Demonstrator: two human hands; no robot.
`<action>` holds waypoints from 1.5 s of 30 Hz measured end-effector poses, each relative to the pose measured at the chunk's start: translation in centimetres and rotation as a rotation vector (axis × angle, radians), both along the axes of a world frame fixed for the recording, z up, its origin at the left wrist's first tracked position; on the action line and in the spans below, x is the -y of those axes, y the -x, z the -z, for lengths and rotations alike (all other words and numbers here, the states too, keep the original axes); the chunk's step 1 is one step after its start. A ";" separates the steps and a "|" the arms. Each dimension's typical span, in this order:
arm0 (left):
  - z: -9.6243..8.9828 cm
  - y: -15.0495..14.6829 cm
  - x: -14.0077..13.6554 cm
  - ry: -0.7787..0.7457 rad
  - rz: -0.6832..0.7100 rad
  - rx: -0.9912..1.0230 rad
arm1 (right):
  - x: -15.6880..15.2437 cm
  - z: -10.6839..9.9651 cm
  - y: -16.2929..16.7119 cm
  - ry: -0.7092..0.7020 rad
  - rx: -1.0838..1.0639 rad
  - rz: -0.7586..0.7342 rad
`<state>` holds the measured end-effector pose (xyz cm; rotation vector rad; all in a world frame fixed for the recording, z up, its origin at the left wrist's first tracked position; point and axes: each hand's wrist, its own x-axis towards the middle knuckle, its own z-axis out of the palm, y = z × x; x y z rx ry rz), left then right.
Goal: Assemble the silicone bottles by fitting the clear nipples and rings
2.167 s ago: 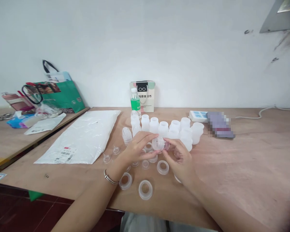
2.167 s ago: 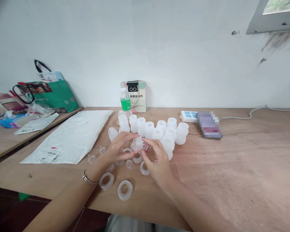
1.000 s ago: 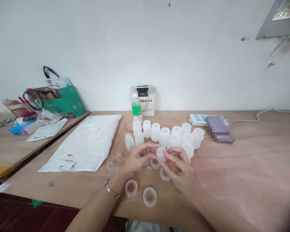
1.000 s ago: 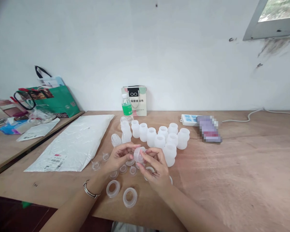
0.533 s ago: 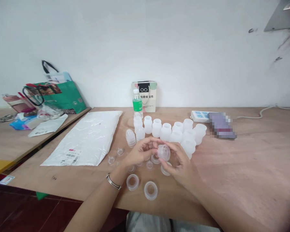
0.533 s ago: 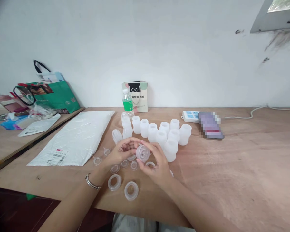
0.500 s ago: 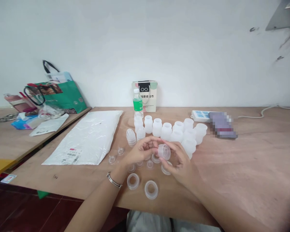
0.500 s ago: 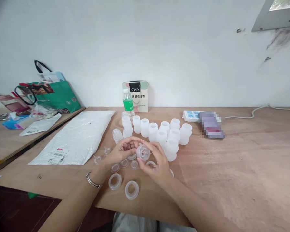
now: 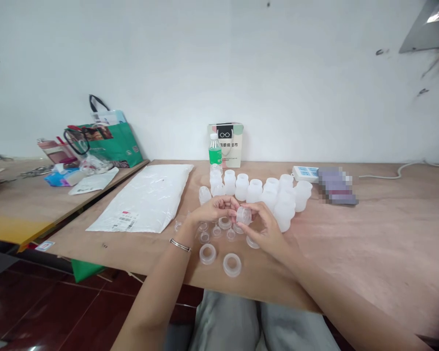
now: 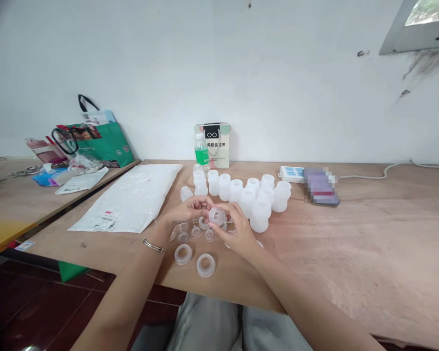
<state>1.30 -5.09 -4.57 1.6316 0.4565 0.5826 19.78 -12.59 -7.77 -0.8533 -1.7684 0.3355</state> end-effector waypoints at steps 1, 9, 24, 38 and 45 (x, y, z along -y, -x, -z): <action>0.0 0.1 -0.1 -0.002 -0.003 -0.001 | -0.1 0.0 0.1 0.000 0.000 -0.002; 0.8 0.9 -0.4 0.002 0.018 -0.030 | -0.2 0.1 0.3 -0.015 0.039 -0.041; 0.7 0.4 0.2 -0.073 0.035 -0.185 | -0.5 1.4 -0.7 -0.066 0.110 -0.071; 1.1 0.6 0.2 -0.114 0.010 -0.181 | -0.7 1.6 -0.7 -0.058 0.030 -0.063; 1.1 0.7 0.2 -0.149 -0.011 -0.186 | -0.7 1.4 -0.7 -0.096 0.047 -0.065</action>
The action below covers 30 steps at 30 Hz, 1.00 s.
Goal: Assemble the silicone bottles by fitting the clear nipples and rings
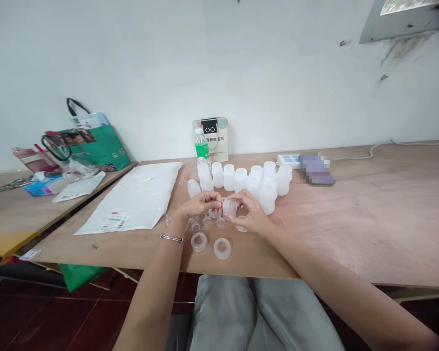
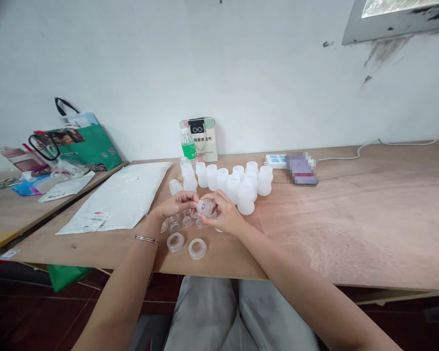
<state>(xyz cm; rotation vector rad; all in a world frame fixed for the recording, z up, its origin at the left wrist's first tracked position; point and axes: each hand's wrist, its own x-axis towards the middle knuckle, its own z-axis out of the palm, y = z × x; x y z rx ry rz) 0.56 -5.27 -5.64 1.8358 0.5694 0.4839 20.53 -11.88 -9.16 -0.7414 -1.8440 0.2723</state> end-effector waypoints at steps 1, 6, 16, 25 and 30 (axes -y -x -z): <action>-0.1 0.0 0.0 -0.008 -0.004 0.001 | 0.0 0.0 0.1 -0.012 0.000 0.016; -0.3 0.4 0.0 -0.026 0.016 -0.015 | 0.0 0.0 0.7 -0.044 -0.025 0.046; -0.4 0.3 0.2 -0.010 0.027 0.025 | 0.1 0.1 0.1 -0.039 -0.027 -0.030; 0.1 -0.7 0.7 0.123 0.072 0.234 | 0.4 -0.1 0.1 -0.047 -0.019 -0.056; -0.1 -0.4 0.6 0.127 -0.035 0.255 | 0.7 -1.3 -1.9 -0.340 -0.193 0.175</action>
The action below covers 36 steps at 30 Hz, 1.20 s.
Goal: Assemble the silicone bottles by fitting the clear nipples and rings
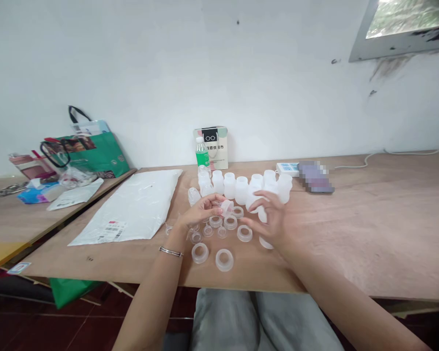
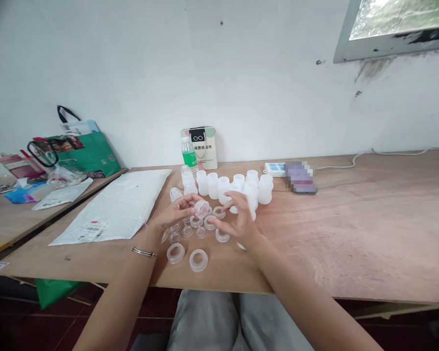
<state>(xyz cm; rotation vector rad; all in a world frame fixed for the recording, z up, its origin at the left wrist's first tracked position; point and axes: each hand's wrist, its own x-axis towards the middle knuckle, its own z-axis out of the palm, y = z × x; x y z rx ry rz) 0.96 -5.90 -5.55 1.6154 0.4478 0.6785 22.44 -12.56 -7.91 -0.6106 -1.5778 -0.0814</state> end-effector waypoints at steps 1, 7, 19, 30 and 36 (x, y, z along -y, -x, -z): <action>-0.1 0.1 0.0 -0.003 -0.010 -0.013 | 0.1 -0.3 -1.0 -0.090 -0.057 0.091; -0.3 -0.1 0.2 -0.003 -0.039 -0.036 | 0.7 1.0 -6.4 0.141 -0.077 0.524; -0.4 -0.3 0.3 0.014 -0.062 -0.001 | -0.5 4.0 -5.4 0.598 0.267 0.754; 0.0 -0.1 0.0 -0.047 -0.081 0.046 | 2.0 1.8 -4.2 0.233 0.222 0.601; -0.3 -0.4 0.3 -0.109 -0.117 0.097 | 1.0 -0.2 -3.0 0.270 0.569 0.451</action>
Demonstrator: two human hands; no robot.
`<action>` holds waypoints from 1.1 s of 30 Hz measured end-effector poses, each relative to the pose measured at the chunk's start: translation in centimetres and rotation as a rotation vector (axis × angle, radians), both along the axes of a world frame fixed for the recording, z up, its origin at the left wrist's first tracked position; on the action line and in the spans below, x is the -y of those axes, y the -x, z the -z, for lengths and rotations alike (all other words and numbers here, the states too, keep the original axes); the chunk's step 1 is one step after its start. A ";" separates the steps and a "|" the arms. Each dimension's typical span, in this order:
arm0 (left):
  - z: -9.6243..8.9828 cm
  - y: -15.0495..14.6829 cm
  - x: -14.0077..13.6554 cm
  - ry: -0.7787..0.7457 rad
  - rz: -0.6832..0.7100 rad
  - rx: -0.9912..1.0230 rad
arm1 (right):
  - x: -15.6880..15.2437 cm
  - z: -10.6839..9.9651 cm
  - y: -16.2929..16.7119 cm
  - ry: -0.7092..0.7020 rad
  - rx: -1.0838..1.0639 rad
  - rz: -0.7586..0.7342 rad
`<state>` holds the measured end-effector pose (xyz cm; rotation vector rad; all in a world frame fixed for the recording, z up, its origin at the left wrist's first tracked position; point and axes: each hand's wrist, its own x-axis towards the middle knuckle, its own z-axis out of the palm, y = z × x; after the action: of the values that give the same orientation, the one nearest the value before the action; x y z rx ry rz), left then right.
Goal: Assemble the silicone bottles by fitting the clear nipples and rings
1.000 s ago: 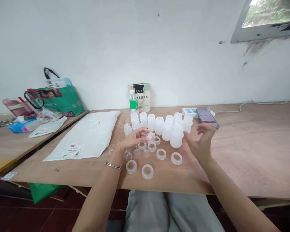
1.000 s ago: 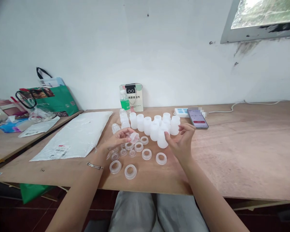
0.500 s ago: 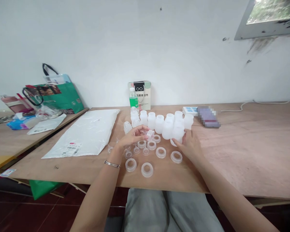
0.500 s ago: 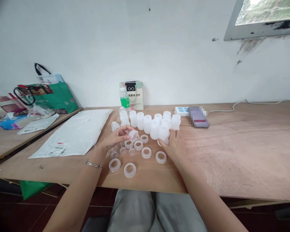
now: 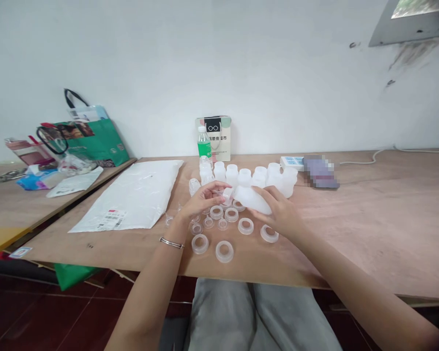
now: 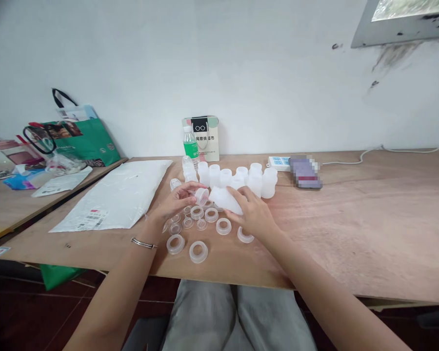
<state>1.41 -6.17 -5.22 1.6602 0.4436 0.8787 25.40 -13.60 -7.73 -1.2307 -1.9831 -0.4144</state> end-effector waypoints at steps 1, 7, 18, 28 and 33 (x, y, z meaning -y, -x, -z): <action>0.0 -0.1 0.0 -0.007 -0.011 0.010 | -0.2 0.0 0.1 0.009 0.032 -0.015; 0.2 -0.6 0.1 -0.038 -0.140 -0.030 | -0.6 1.3 0.2 0.007 0.023 -0.050; 1.1 -1.2 0.0 -0.062 -0.155 -0.258 | -0.4 2.0 -0.2 -0.028 0.080 -0.085; 0.2 -1.3 0.6 -0.311 -0.025 -0.093 | 0.1 1.3 0.6 0.196 -0.231 -0.118; 0.4 -1.5 0.4 -0.182 -0.217 -0.065 | 0.0 1.5 0.7 0.186 -0.235 -0.137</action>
<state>2.89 -6.62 -5.64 1.8349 0.6121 1.0522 24.72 -13.64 -9.26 -1.1868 -1.9186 -0.0150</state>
